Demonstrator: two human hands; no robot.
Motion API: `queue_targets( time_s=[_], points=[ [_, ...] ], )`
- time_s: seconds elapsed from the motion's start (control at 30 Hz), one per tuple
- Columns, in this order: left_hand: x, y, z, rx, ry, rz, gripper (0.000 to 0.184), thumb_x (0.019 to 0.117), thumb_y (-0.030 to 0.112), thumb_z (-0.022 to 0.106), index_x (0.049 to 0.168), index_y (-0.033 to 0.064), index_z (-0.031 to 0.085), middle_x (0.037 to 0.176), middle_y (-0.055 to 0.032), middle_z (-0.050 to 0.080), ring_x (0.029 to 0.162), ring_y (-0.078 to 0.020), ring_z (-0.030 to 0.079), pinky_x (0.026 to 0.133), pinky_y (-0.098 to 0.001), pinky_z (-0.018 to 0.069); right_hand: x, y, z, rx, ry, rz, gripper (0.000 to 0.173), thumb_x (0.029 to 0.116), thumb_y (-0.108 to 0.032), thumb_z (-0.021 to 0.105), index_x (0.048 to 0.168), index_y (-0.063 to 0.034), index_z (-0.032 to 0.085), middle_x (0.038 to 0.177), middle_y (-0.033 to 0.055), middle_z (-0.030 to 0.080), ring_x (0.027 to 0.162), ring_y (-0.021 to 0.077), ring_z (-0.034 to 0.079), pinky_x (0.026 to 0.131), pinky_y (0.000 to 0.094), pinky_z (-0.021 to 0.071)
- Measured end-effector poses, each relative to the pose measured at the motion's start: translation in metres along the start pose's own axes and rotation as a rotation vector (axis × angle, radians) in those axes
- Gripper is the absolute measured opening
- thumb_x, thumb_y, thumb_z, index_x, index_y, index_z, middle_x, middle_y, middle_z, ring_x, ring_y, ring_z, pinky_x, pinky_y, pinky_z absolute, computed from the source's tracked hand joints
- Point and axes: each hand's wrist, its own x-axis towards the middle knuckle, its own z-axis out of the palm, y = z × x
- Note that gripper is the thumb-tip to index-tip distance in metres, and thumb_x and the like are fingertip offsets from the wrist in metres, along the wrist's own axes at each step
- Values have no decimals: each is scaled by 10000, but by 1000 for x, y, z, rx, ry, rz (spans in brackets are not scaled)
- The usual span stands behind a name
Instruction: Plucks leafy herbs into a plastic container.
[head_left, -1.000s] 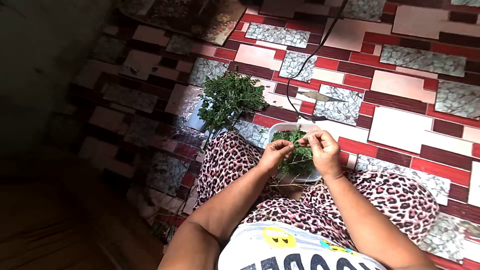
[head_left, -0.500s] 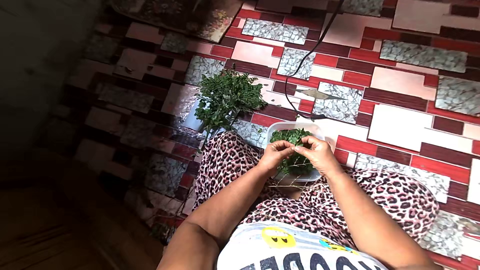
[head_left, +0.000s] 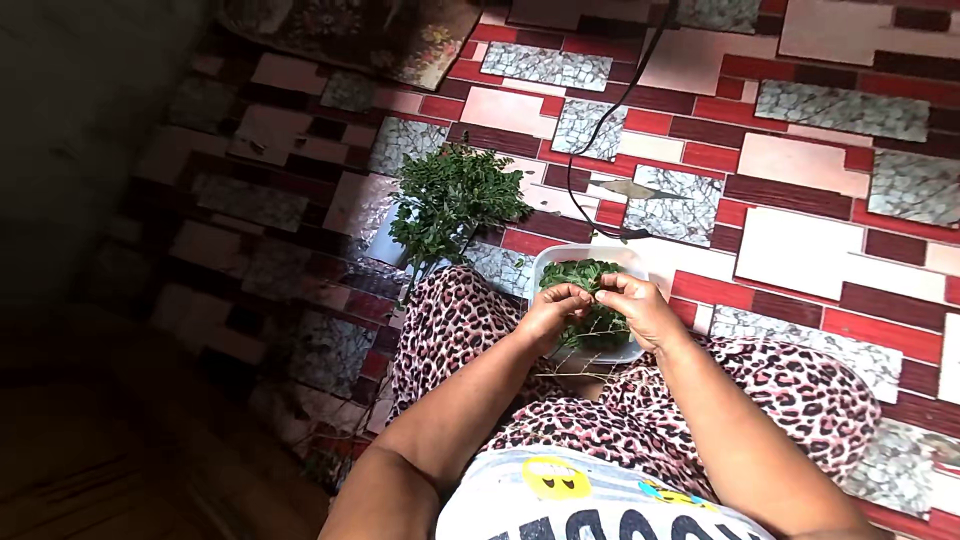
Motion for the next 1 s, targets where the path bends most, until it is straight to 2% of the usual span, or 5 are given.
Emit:
queue_targets(
  time_s=[0.17,0.5,0.63,0.73,1.0],
  points=[
    [3,-3,0,80,-48,60,135,1022,73,551,917,59,635,843,2,648,769,-76,610,716,-251,522,3,3,4,-89,66,-123,15,946,-14,684,939,-26,687,868,35,665,790,92,622,757,281,542],
    [3,-3,-1,73,-105,45,165,1034,53,506,909,71,611,891,-5,650,815,-88,617,763,-271,528,4,-1,-4,-299,143,-160,73,996,-54,634,963,-13,684,889,65,660,796,109,612,760,315,525],
    [3,-5,-4,183,-68,156,93,992,64,612,941,34,684,941,-9,680,849,-73,626,806,-276,536,-4,-6,-8,-419,262,-544,140,972,-98,640,980,15,722,1118,137,700,1097,201,655,976,391,529],
    [4,-7,-4,192,-8,206,46,951,50,671,914,37,695,962,-17,659,827,-72,607,784,-268,534,-7,-13,-5,-276,243,-743,125,979,-42,581,962,34,678,1064,114,694,991,142,689,883,304,591],
    [6,-7,-3,73,2,158,33,977,52,640,948,38,651,865,-18,667,734,-74,609,709,-248,530,1,3,3,5,75,-175,124,970,-45,635,1090,-16,648,986,71,680,856,128,665,801,323,578]
  ],
)
